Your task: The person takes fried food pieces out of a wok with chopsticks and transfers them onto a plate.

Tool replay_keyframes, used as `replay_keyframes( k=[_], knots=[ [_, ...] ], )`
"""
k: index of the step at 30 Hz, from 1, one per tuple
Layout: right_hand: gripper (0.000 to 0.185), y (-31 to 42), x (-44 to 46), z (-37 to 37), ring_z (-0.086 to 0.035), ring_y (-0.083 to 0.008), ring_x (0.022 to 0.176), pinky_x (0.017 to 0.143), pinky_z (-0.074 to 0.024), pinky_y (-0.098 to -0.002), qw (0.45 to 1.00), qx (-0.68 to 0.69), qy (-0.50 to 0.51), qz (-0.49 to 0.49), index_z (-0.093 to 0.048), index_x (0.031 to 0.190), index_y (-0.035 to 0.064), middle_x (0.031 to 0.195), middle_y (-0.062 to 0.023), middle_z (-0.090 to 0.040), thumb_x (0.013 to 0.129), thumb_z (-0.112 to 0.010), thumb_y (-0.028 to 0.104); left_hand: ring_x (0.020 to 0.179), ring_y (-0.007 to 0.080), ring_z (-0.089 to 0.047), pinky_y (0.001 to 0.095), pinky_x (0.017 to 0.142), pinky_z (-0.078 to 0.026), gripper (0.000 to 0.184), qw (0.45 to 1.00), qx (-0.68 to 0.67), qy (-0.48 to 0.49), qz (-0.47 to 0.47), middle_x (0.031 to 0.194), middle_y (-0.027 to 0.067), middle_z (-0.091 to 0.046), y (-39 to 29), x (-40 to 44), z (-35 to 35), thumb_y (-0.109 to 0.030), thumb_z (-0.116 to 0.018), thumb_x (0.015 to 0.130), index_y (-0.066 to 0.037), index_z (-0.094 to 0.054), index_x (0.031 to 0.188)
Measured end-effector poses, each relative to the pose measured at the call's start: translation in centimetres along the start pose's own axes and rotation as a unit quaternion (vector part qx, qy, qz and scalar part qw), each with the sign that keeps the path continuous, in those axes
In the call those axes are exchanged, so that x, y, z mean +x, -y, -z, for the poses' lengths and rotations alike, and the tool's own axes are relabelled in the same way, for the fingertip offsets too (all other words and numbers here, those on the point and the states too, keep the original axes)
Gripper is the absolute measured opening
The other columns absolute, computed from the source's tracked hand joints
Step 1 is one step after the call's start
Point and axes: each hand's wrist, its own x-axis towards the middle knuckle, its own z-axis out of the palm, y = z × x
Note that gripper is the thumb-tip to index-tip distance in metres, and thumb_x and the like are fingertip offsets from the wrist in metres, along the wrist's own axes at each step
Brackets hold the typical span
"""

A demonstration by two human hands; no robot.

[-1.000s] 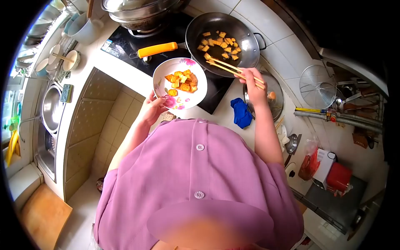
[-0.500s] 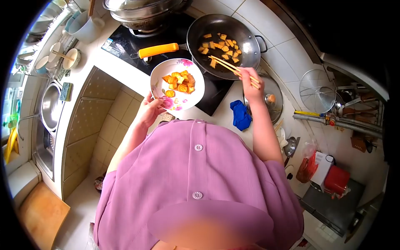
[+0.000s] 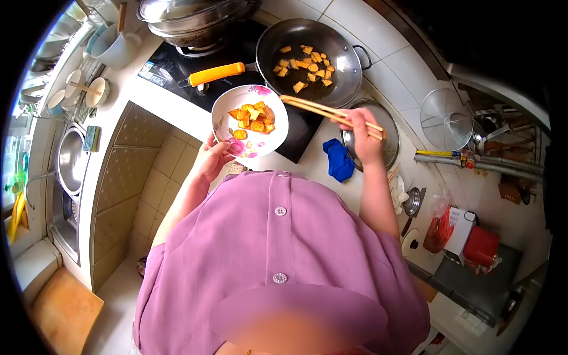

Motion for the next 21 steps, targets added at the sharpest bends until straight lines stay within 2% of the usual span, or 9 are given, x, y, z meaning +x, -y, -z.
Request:
replay_keyframes(
  k=[3,7,9,11,13,14,17,19,21],
  knots=[
    [0.025,-0.2,-1.0,-1.4,-0.066,-0.0162,0.084,0.069,-0.0511,-0.0239,0.992,-0.028,0.121,-0.017,-0.057,0.096,0.0005,0.097,-0.0104,-0.066,0.098,-0.046,0.023,0.085,0.0213,-0.066,0.04,0.082,-0.055,0.058,1.0,-0.002,0.008,0.003,0.101,0.0148,-0.061,0.2,0.3,0.4,0.003,-0.052,0.081,-0.006,-0.031,0.134],
    [0.027,-0.8,0.4,-0.7,-0.066,-0.0155,0.084,0.068,-0.0504,-0.0234,0.999,0.041,0.032,0.012,-0.06,0.096,-0.0012,0.091,-0.0085,-0.068,0.097,-0.048,0.023,0.086,0.0215,-0.066,0.0401,0.083,-0.055,0.058,1.0,-0.005,0.022,-0.007,0.103,0.0151,-0.061,0.1,0.1,0.2,0.003,-0.051,0.081,-0.006,-0.03,0.135],
    [0.023,-1.3,1.9,0.9,-0.066,-0.0144,0.084,0.069,-0.0503,-0.0243,0.988,-0.147,0.02,0.042,-0.061,0.097,0.0001,0.09,-0.0087,-0.069,0.095,-0.051,0.021,0.085,0.0214,-0.065,0.04,0.083,-0.055,0.058,1.0,-0.004,0.014,-0.007,0.103,0.0151,-0.061,-0.2,-0.1,-0.2,0.003,-0.051,0.081,-0.006,-0.031,0.135],
    [0.017,-3.3,3.1,1.8,-0.067,-0.018,0.082,0.07,-0.0506,-0.0268,0.981,-0.184,0.032,0.054,-0.062,0.097,0.0024,0.092,-0.0106,-0.069,0.092,-0.055,0.018,0.085,0.0213,-0.065,0.0398,0.083,-0.055,0.058,1.0,-0.003,0.006,-0.008,0.102,0.0151,-0.061,-0.2,-0.1,-0.3,0.003,-0.051,0.081,-0.006,-0.031,0.135],
    [0.015,-4.2,3.9,1.9,-0.067,-0.0229,0.084,0.073,-0.0506,-0.0292,0.949,-0.293,0.079,0.085,-0.062,0.098,0.0035,0.093,-0.0121,-0.067,0.09,-0.058,0.016,0.085,0.0206,-0.065,0.039,0.082,-0.055,0.057,1.0,-0.001,0.0,-0.003,0.101,0.0144,-0.061,-0.1,-0.1,-0.1,0.002,-0.051,0.082,-0.006,-0.031,0.134],
    [0.014,-5.4,4.3,1.8,-0.066,-0.0265,0.086,0.074,-0.0505,-0.0315,0.945,-0.278,0.092,0.142,-0.062,0.097,0.0044,0.095,-0.0127,-0.066,0.088,-0.06,0.016,0.085,0.0206,-0.065,0.039,0.082,-0.055,0.057,1.0,-0.002,-0.001,-0.003,0.101,0.0144,-0.061,-0.1,-0.1,-0.1,0.002,-0.051,0.082,-0.006,-0.031,0.134],
    [0.013,-7.8,5.3,1.5,-0.065,-0.0261,0.086,0.074,-0.0504,-0.0326,0.926,-0.308,0.105,0.192,-0.062,0.094,0.0049,0.095,-0.013,-0.066,0.087,-0.061,0.015,0.083,0.0196,-0.065,0.0373,0.08,-0.055,0.056,1.0,0.005,0.002,-0.006,0.098,0.0135,-0.061,-0.1,-0.2,0.0,0.002,-0.051,0.082,-0.006,-0.032,0.134],
    [0.011,-8.7,5.4,1.4,-0.065,-0.0275,0.083,0.071,-0.0505,-0.0332,0.921,-0.323,0.092,0.195,-0.061,0.091,0.0046,0.091,-0.013,-0.066,0.088,-0.06,0.015,0.081,0.0186,-0.065,0.0357,0.078,-0.055,0.055,1.0,0.005,0.003,-0.004,0.096,0.0127,-0.061,-0.1,-0.1,0.0,0.002,-0.051,0.082,-0.006,-0.033,0.133],
    [0.01,-9.2,5.6,1.6,-0.066,-0.0249,0.079,0.068,-0.0504,-0.0332,0.954,-0.271,0.043,0.12,-0.061,0.091,0.0054,0.087,-0.0118,-0.066,0.089,-0.057,0.015,0.081,0.0184,-0.065,0.0353,0.078,-0.055,0.055,1.0,0.009,0.005,-0.007,0.096,0.0126,-0.061,-0.1,-0.2,0.1,0.002,-0.052,0.082,-0.006,-0.033,0.133]
  ],
)
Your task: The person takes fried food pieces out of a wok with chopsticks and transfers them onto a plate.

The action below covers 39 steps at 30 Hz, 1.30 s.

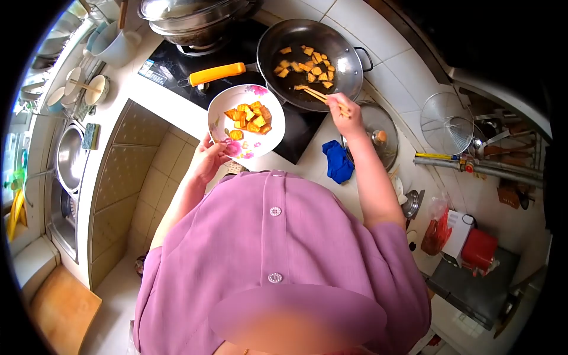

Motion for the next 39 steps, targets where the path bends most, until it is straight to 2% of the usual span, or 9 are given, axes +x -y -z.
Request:
replay_keyframes(
  k=[2,4,8,11,15,18,21,32,39],
  knots=[
    [0.015,0.1,-0.1,0.5,-0.067,-0.0198,0.077,0.064,-0.0508,-0.0299,1.0,0.004,-0.016,-0.013,-0.061,0.091,0.0049,0.084,-0.0092,-0.067,0.093,-0.052,0.018,0.081,0.0182,-0.064,0.0349,0.078,-0.055,0.054,1.0,0.003,0.002,-0.001,0.096,0.0125,-0.061,0.1,-0.1,0.0,0.001,-0.052,0.082,-0.006,-0.033,0.133],
    [0.022,-0.4,-0.1,1.3,-0.068,-0.016,0.078,0.064,-0.051,-0.0254,0.969,0.185,-0.062,-0.154,-0.059,0.093,0.0035,0.086,-0.0073,-0.067,0.096,-0.048,0.023,0.082,0.0182,-0.064,0.035,0.079,-0.055,0.055,1.0,0.007,0.001,-0.001,0.096,0.0123,-0.061,0.1,0.0,0.1,0.001,-0.053,0.082,-0.006,-0.033,0.133],
    [0.027,0.9,-0.5,3.6,-0.068,-0.0173,0.079,0.064,-0.0507,-0.0232,0.926,0.296,-0.085,-0.22,-0.056,0.094,0.0014,0.09,-0.0088,-0.066,0.097,-0.046,0.027,0.083,0.0186,-0.065,0.0359,0.08,-0.055,0.056,1.0,0.0,-0.004,0.002,0.097,0.0124,-0.061,0.0,-0.1,-0.1,0.001,-0.053,0.082,-0.007,-0.033,0.133],
    [0.028,2.1,-1.2,3.7,-0.067,-0.0167,0.078,0.065,-0.0508,-0.0234,0.947,0.222,0.004,-0.23,-0.057,0.092,0.0009,0.089,-0.0088,-0.066,0.097,-0.046,0.027,0.084,0.0194,-0.065,0.0375,0.081,-0.054,0.057,1.0,-0.002,0.0,0.005,0.096,0.0125,-0.061,0.0,0.2,0.1,0.001,-0.053,0.082,-0.007,-0.032,0.134],
    [0.027,3.2,-1.6,3.4,-0.067,-0.0162,0.079,0.065,-0.0508,-0.0233,0.953,0.243,-0.066,-0.167,-0.057,0.092,0.0002,0.088,-0.008,-0.066,0.097,-0.047,0.025,0.084,0.0201,-0.064,0.0391,0.082,-0.054,0.056,1.0,0.001,0.013,0.004,0.096,0.0124,-0.061,0.0,0.3,0.1,0.0,-0.053,0.083,-0.006,-0.032,0.135],
    [0.027,3.4,-1.9,3.5,-0.067,-0.0151,0.08,0.067,-0.0506,-0.0232,0.957,0.201,-0.007,-0.208,-0.058,0.092,0.0003,0.089,-0.0076,-0.067,0.097,-0.047,0.025,0.084,0.0198,-0.064,0.0388,0.082,-0.054,0.056,1.0,-0.003,0.017,0.002,0.096,0.0122,-0.061,0.1,0.5,0.4,0.001,-0.053,0.083,-0.007,-0.032,0.135],
    [0.027,3.8,-2.3,3.5,-0.067,-0.015,0.08,0.066,-0.0505,-0.0226,0.959,0.217,-0.065,-0.168,-0.059,0.091,0.0006,0.089,-0.0074,-0.067,0.097,-0.047,0.024,0.085,0.0195,-0.064,0.0375,0.082,-0.055,0.056,1.0,-0.013,0.018,0.003,0.098,0.0125,-0.061,-0.1,0.4,0.0,0.002,-0.052,0.083,-0.006,-0.031,0.135],
    [0.027,3.8,-2.8,3.6,-0.067,-0.0158,0.081,0.069,-0.0498,-0.0231,0.958,0.2,-0.014,-0.204,-0.057,0.092,0.0002,0.091,-0.0088,-0.067,0.098,-0.046,0.024,0.087,0.0198,-0.064,0.0377,0.083,-0.055,0.057,1.0,-0.011,0.02,0.004,0.101,0.0127,-0.06,0.0,0.5,0.2,0.002,-0.052,0.084,-0.006,-0.03,0.136],
    [0.027,8.8,-2.9,3.5,-0.067,-0.0195,0.083,0.067,-0.0508,-0.0233,0.946,0.295,0.0,-0.135,-0.053,0.091,-0.0002,0.094,-0.0129,-0.066,0.099,-0.044,0.024,0.086,0.0189,-0.064,0.0362,0.082,-0.054,0.054,1.0,-0.01,0.013,0.011,0.104,0.0125,-0.06,0.0,0.5,0.2,0.003,-0.051,0.082,-0.007,-0.036,0.133]
  ],
)
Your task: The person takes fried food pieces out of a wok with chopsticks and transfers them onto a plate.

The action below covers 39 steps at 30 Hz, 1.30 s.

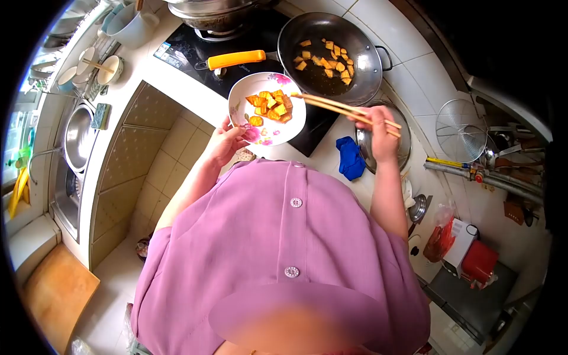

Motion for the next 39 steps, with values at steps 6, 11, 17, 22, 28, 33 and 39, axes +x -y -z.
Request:
replay_keyframes(
  k=[6,11,17,22,28,33,39],
  knots=[
    [0.027,0.0,0.1,-1.7,-0.067,-0.0197,0.083,0.067,-0.0512,-0.0233,0.999,0.028,0.042,-0.013,-0.052,0.089,0.0024,0.1,-0.0127,-0.065,0.099,-0.042,0.026,0.085,0.0201,-0.064,0.0377,0.08,-0.055,0.058,1.0,-0.004,-0.003,-0.005,0.1,0.013,-0.06,0.2,0.3,0.1,0.003,-0.051,0.083,-0.006,-0.03,0.136],
    [0.023,-2.6,4.3,-0.4,-0.066,-0.0151,0.083,0.07,-0.05,-0.0237,0.993,-0.098,0.002,0.07,-0.06,0.098,0.0008,0.093,-0.0083,-0.067,0.097,-0.047,0.019,0.086,0.0208,-0.064,0.0388,0.081,-0.055,0.058,1.0,-0.006,-0.006,-0.006,0.101,0.0127,-0.06,0.0,0.1,0.2,0.003,-0.051,0.083,-0.008,-0.03,0.137],
    [0.014,-5.0,8.0,-2.3,-0.067,-0.0187,0.083,0.075,-0.0506,-0.0285,0.965,-0.229,0.06,0.112,-0.061,0.099,0.0053,0.093,-0.0103,-0.067,0.092,-0.055,0.016,0.086,0.0204,-0.064,0.0395,0.081,-0.055,0.056,1.0,-0.009,-0.019,-0.003,0.099,0.0125,-0.06,0.0,-0.3,0.1,0.003,-0.051,0.083,-0.007,-0.032,0.134],
    [0.01,-7.7,11.2,-3.7,-0.063,-0.0302,0.086,0.074,-0.0494,-0.035,0.916,-0.295,0.072,0.264,-0.062,0.091,0.0056,0.086,-0.0128,-0.065,0.087,-0.06,0.014,0.085,0.0206,-0.064,0.0401,0.08,-0.055,0.057,1.0,-0.013,-0.025,-0.01,0.1,0.0125,-0.059,0.2,-0.4,0.3,0.002,-0.052,0.083,-0.006,-0.031,0.135],
    [0.014,-6.8,10.9,-3.2,-0.066,-0.0221,0.07,0.062,-0.0502,-0.0302,0.942,-0.274,0.029,0.191,-0.06,0.09,0.0034,0.078,-0.0095,-0.066,0.09,-0.056,0.017,0.084,0.0202,-0.064,0.0393,0.079,-0.055,0.059,0.999,-0.019,-0.033,-0.016,0.097,0.0134,-0.06,0.6,-0.4,0.6,0.003,-0.053,0.081,-0.006,-0.029,0.135],
    [0.025,-6.6,8.9,-1.4,-0.067,-0.0151,0.076,0.064,-0.0516,-0.025,0.994,-0.106,-0.005,-0.017,-0.06,0.092,0.001,0.085,-0.0071,-0.067,0.094,-0.051,0.025,0.083,0.0201,-0.065,0.0376,0.077,-0.056,0.06,1.0,-0.01,-0.023,-0.013,0.098,0.0142,-0.06,0.5,-0.2,0.7,0.003,-0.053,0.081,-0.006,-0.028,0.135],
    [0.028,-5.9,5.4,0.4,-0.068,-0.0173,0.08,0.064,-0.0511,-0.0231,0.998,0.004,-0.037,-0.054,-0.057,0.093,-0.0005,0.089,-0.0085,-0.067,0.096,-0.048,0.025,0.08,0.019,-0.065,0.0354,0.075,-0.056,0.061,1.0,0.001,-0.022,-0.004,0.097,0.0131,-0.06,0.3,-0.3,0.4,0.002,-0.054,0.081,-0.007,-0.029,0.136]
  ],
)
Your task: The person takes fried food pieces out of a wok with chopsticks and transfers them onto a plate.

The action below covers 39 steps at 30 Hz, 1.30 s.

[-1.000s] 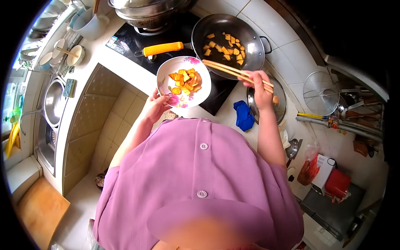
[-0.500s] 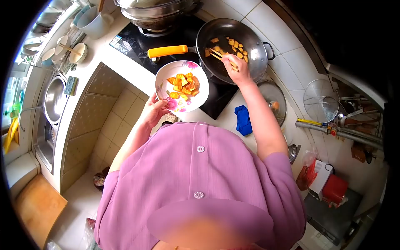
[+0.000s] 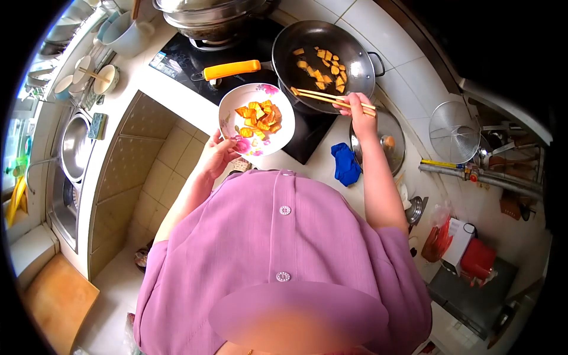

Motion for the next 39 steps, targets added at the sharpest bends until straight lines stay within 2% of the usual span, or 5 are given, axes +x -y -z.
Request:
replay_keyframes(
  k=[9,24,29,32,39],
  knots=[
    [0.026,0.9,-2.7,-0.4,-0.063,-0.0119,0.08,0.07,-0.0501,-0.0227,0.974,-0.197,0.05,0.095,-0.061,0.096,-0.0009,0.093,-0.0082,-0.067,0.096,-0.049,0.021,0.08,0.0178,-0.064,0.0348,0.077,-0.055,0.057,1.0,0.011,0.018,0.004,0.097,0.0124,-0.06,-0.3,0.2,-0.2,0.002,-0.052,0.082,-0.006,-0.031,0.134],
    [0.019,3.8,-4.6,-1.3,-0.065,-0.0125,0.073,0.066,-0.0513,-0.025,0.977,-0.143,0.013,0.159,-0.063,0.097,0.0021,0.083,-0.0073,-0.068,0.094,-0.052,0.018,0.081,0.0192,-0.065,0.036,0.078,-0.056,0.059,1.0,0.017,0.025,0.007,0.093,0.0127,-0.062,-0.1,0.4,0.1,0.001,-0.052,0.083,-0.007,-0.029,0.136],
    [0.024,6.2,-6.7,-2.6,-0.065,-0.0136,0.078,0.067,-0.0505,-0.0237,0.962,-0.16,0.135,0.176,-0.059,0.091,0.0002,0.094,-0.0099,-0.067,0.096,-0.05,0.022,0.083,0.0193,-0.065,0.0374,0.08,-0.055,0.058,0.999,0.003,0.04,0.006,0.094,0.0126,-0.062,-0.1,0.6,0.2,0.002,-0.051,0.083,-0.007,-0.029,0.136],
    [0.025,5.7,-6.0,-1.9,-0.066,-0.0167,0.083,0.069,-0.0511,-0.024,0.988,-0.037,0.089,0.119,-0.056,0.091,0.0008,0.099,-0.0105,-0.066,0.097,-0.047,0.023,0.085,0.0204,-0.065,0.0391,0.081,-0.055,0.058,0.999,-0.001,0.051,0.008,0.098,0.0136,-0.061,0.5,1.1,0.8,0.003,-0.05,0.084,-0.007,-0.028,0.136],
    [0.021,1.0,-0.8,1.7,-0.067,-0.0153,0.081,0.069,-0.051,-0.0273,0.971,-0.222,-0.021,0.089,-0.059,0.097,0.003,0.088,-0.0085,-0.067,0.095,-0.052,0.023,0.087,0.0233,-0.065,0.0421,0.082,-0.054,0.057,1.0,-0.013,0.005,0.016,0.105,0.0159,-0.059,0.5,0.5,0.5,0.003,-0.051,0.083,-0.005,-0.03,0.135]
  ],
)
